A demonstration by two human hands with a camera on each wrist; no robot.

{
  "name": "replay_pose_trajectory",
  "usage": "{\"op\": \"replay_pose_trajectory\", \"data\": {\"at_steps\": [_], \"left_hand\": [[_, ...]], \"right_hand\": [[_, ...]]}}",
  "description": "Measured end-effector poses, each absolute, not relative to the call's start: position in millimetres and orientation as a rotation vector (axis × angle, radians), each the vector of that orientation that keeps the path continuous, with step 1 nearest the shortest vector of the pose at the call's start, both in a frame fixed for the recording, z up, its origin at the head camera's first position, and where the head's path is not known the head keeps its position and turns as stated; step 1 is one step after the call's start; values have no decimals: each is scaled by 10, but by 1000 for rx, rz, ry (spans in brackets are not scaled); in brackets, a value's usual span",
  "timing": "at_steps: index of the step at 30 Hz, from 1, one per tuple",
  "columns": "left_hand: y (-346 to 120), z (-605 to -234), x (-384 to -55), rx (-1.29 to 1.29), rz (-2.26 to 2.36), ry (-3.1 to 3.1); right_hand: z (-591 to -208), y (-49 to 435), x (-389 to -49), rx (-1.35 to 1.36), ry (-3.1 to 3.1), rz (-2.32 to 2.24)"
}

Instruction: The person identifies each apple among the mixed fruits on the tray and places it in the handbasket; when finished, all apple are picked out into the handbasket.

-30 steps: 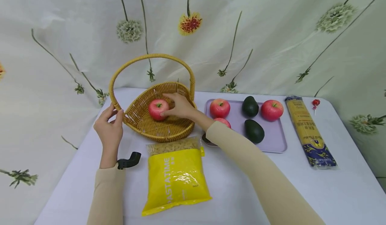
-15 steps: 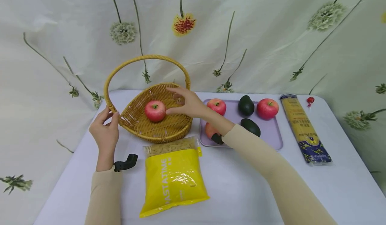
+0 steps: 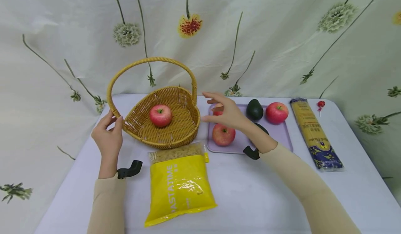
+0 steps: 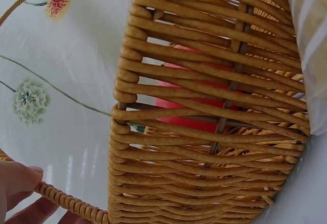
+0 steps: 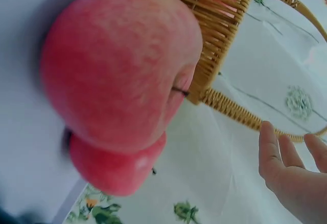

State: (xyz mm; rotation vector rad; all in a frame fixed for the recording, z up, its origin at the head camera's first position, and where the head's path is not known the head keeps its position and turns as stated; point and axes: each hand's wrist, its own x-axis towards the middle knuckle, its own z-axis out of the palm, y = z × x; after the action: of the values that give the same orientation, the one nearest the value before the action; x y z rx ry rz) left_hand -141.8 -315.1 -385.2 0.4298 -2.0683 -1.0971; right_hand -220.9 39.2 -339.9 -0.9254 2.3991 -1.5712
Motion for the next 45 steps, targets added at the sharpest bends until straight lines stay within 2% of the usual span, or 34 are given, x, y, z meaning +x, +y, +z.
{"op": "replay_pose_trajectory", "data": {"at_steps": [21,28,38,45], "left_hand": [[-3132,-3843,-1415,443,-1093,-2081],[-3134,-3846,-1426,435,-1092,-2075],[-3150,-3848,-1431,445,-1106,-2062],[-3143,-3846,-1431,447,-1102,-2065]], "right_hand": [[-3518,1667,-2135,-561,2618,-1684],[-3526,2031,-2187,-281,2701,-1713],[-3540,2322,-2227,-10,2823,-1514],[-3678,2412,-2292,41,2800,-1473]]}}
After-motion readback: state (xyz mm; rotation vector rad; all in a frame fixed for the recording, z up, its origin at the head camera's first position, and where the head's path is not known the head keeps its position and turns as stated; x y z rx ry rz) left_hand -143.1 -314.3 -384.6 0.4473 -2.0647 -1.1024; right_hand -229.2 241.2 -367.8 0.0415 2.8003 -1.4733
